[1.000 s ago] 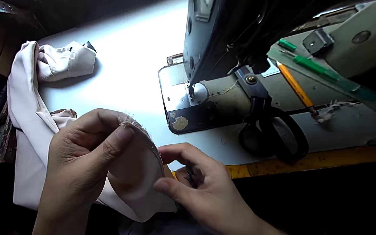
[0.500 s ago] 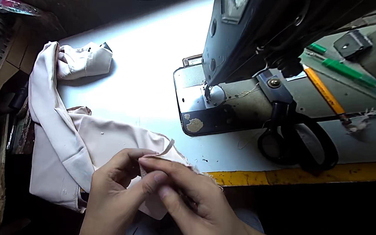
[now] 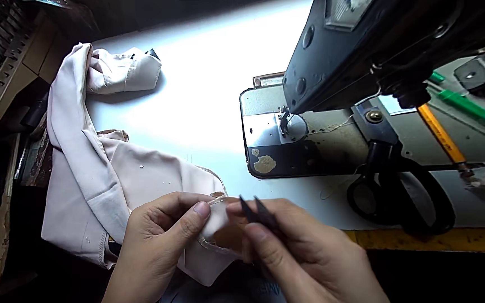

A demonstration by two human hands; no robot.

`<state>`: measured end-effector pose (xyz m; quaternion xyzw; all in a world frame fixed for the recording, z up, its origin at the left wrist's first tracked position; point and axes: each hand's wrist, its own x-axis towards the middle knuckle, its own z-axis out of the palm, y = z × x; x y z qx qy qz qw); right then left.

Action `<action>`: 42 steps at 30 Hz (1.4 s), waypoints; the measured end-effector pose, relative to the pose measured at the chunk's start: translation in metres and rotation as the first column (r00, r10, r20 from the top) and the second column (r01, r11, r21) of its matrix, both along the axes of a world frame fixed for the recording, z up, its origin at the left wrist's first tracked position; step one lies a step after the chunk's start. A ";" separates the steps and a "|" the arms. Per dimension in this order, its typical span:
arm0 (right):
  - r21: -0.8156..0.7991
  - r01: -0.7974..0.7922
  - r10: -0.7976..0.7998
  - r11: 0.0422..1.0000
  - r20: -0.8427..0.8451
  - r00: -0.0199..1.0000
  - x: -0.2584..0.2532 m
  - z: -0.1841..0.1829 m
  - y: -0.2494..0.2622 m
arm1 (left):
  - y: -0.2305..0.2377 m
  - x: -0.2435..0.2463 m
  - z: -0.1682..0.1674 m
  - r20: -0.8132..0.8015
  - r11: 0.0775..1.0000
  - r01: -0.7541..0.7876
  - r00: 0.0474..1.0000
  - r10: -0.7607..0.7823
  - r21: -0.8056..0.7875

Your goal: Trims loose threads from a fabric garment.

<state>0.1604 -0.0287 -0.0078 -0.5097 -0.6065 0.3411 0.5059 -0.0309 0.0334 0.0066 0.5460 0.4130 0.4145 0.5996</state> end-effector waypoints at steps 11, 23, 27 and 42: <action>-0.123 -0.016 0.014 0.992 -0.018 1.000 -0.009 -0.008 -0.002 | -0.001 0.003 0.000 0.097 0.995 0.011 0.995 -0.001 -0.100; -0.153 -0.039 0.035 0.988 -0.031 0.999 -0.004 -0.007 0.001 | -0.001 0.000 -0.002 0.036 0.998 0.039 0.999 -0.038 -0.039; -0.145 -0.030 0.027 0.989 -0.024 0.999 -0.004 -0.007 0.004 | -0.001 0.000 -0.004 0.032 0.999 0.045 0.999 -0.044 -0.026; -0.048 -0.088 0.056 0.995 -0.471 0.880 -0.005 -0.020 0.016 | 0.021 0.008 -0.017 0.342 0.876 0.453 0.859 -0.380 -0.164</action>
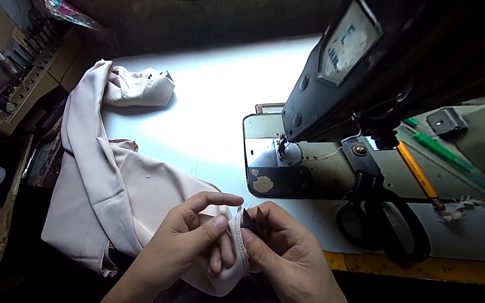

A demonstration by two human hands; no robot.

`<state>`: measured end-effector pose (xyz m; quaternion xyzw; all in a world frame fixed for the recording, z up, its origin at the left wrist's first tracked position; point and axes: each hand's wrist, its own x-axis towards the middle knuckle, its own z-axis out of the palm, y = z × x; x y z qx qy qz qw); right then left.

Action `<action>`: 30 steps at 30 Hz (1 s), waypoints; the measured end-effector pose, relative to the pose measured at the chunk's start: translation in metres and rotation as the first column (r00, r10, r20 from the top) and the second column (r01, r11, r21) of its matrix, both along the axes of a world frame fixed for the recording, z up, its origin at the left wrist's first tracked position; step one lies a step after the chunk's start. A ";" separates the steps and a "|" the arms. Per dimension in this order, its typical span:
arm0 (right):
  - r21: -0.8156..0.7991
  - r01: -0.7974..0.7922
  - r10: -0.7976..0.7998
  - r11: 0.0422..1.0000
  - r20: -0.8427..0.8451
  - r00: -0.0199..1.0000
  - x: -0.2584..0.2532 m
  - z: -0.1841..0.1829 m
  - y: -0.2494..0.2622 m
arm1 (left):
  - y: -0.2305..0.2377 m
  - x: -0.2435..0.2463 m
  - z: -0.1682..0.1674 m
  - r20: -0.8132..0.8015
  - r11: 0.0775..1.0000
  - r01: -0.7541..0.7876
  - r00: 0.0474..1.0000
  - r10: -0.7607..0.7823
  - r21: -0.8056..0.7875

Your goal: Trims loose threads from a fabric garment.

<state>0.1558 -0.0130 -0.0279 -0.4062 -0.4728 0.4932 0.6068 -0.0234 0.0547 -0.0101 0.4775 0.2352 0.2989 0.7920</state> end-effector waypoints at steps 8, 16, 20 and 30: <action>-0.082 0.117 -0.117 0.990 0.003 0.993 -0.002 -0.002 0.000 | 0.023 0.000 -0.005 -0.297 0.710 0.062 0.931 0.212 0.701; -0.058 0.166 -0.163 0.984 0.055 0.985 0.006 -0.001 -0.007 | 0.033 0.008 -0.005 -0.134 0.382 0.027 0.958 0.255 0.924; -0.052 0.068 -0.064 0.996 0.083 0.995 0.008 0.004 -0.020 | 0.027 0.010 -0.006 -0.051 0.347 -0.018 0.980 0.190 0.938; 0.190 0.059 -0.152 0.980 0.525 0.837 0.031 0.018 -0.040 | 0.045 0.009 0.011 -0.345 0.139 0.329 0.932 0.108 0.934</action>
